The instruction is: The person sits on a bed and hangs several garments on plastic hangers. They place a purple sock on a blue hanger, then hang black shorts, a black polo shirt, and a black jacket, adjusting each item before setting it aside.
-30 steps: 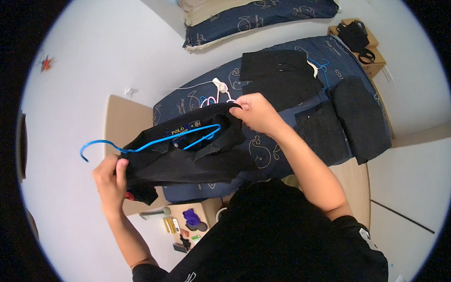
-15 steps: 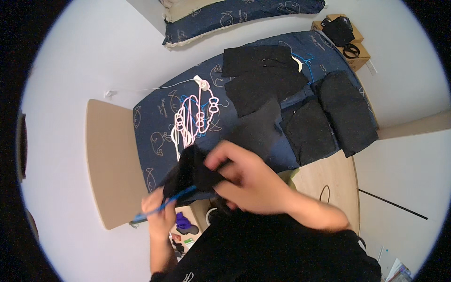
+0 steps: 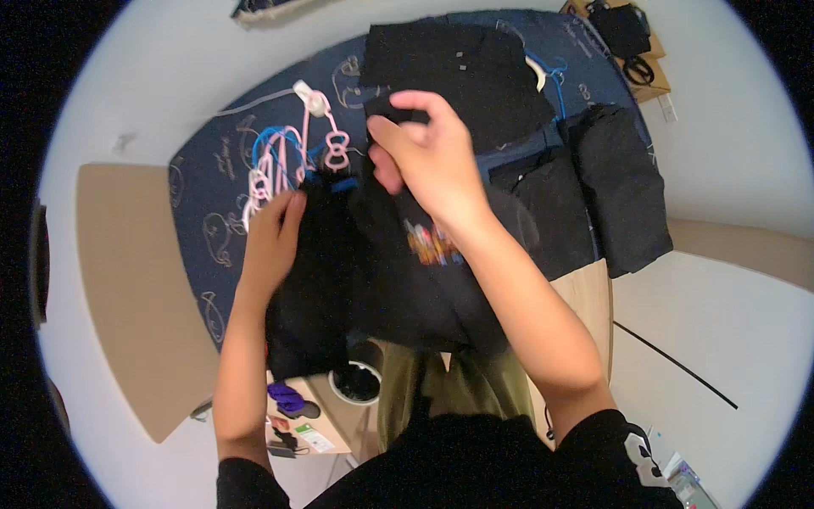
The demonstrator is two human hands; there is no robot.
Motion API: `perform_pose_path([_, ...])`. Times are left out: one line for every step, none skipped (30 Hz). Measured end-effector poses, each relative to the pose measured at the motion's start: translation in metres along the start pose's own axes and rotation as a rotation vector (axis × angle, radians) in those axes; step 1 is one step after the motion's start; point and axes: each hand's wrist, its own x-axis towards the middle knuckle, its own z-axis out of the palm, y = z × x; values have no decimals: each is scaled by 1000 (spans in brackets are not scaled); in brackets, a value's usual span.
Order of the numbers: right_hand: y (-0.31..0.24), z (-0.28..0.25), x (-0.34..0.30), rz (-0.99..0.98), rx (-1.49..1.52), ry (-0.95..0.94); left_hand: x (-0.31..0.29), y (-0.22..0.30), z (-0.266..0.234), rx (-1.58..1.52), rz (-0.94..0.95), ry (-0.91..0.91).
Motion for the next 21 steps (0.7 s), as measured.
perform_pose_path([48, -15, 30, -34, -99, -21, 24, -46, 39, 22, 39, 67])
perform_pose_path([103, -30, 52, -91, -299, 59, 46, -86, 72, 131, -24, -15])
perform_pose_path([154, -49, 56, -123, -514, 72, 56, -133, 113, 169, -20, 51])
perform_pose_path([203, -62, 55, -150, -719, 64, 52, -183, 152, 221, -31, 120])
perform_pose_path([248, -79, 41, -120, -868, 54, 45, -216, 185, 270, -35, 177])
perform_pose_path([283, -98, 23, -100, -1028, 65, 39, -223, 212, 418, -164, 52])
perform_pose_path([311, -109, 2, 112, -1118, -12, 30, -234, 235, 438, -132, 73])
perform_pose_path([347, -127, -18, 62, -1306, -54, 22, -240, 257, 453, -93, 91])
perform_pose_path([372, -141, -37, 100, -1361, -79, 12, -244, 275, 405, -36, 75])
perform_pose_path([387, -149, -50, 137, -1413, -110, 1, -248, 289, 358, 17, 60])
perform_pose_path([401, -159, -60, 117, -1454, -134, -11, -250, 303, 359, 49, 34])
perform_pose_path([409, -163, -67, 92, -1491, -164, -24, -253, 314, 373, 38, -2])
perform_pose_path([413, -166, -69, 58, -1531, -189, -36, -253, 323, 368, 23, -5])
perform_pose_path([418, -169, -68, 22, -1540, -178, -44, -254, 331, 363, 9, -6])
perform_pose_path([419, -169, -69, -8, -1550, -166, -48, -257, 334, 371, 25, 9])
perform_pose_path([419, -169, -70, -41, -1559, -153, -51, -259, 336, 380, 42, 25])
perform_pose_path([419, -169, -68, -76, -1531, -108, -53, -261, 337, 389, 59, 43])
perform_pose_path([413, -164, -62, -114, -1501, -65, -53, -259, 335, 383, 69, 62])
perform_pose_path([411, -158, -53, -155, -1466, -24, -49, -259, 332, 381, 79, 83])
perform_pose_path([409, -152, -41, -212, -1395, 17, -44, -258, 329, 379, 89, 105])
perform_pose_path([407, -146, -23, -272, -1323, 64, -33, -253, 325, 374, 130, 157])
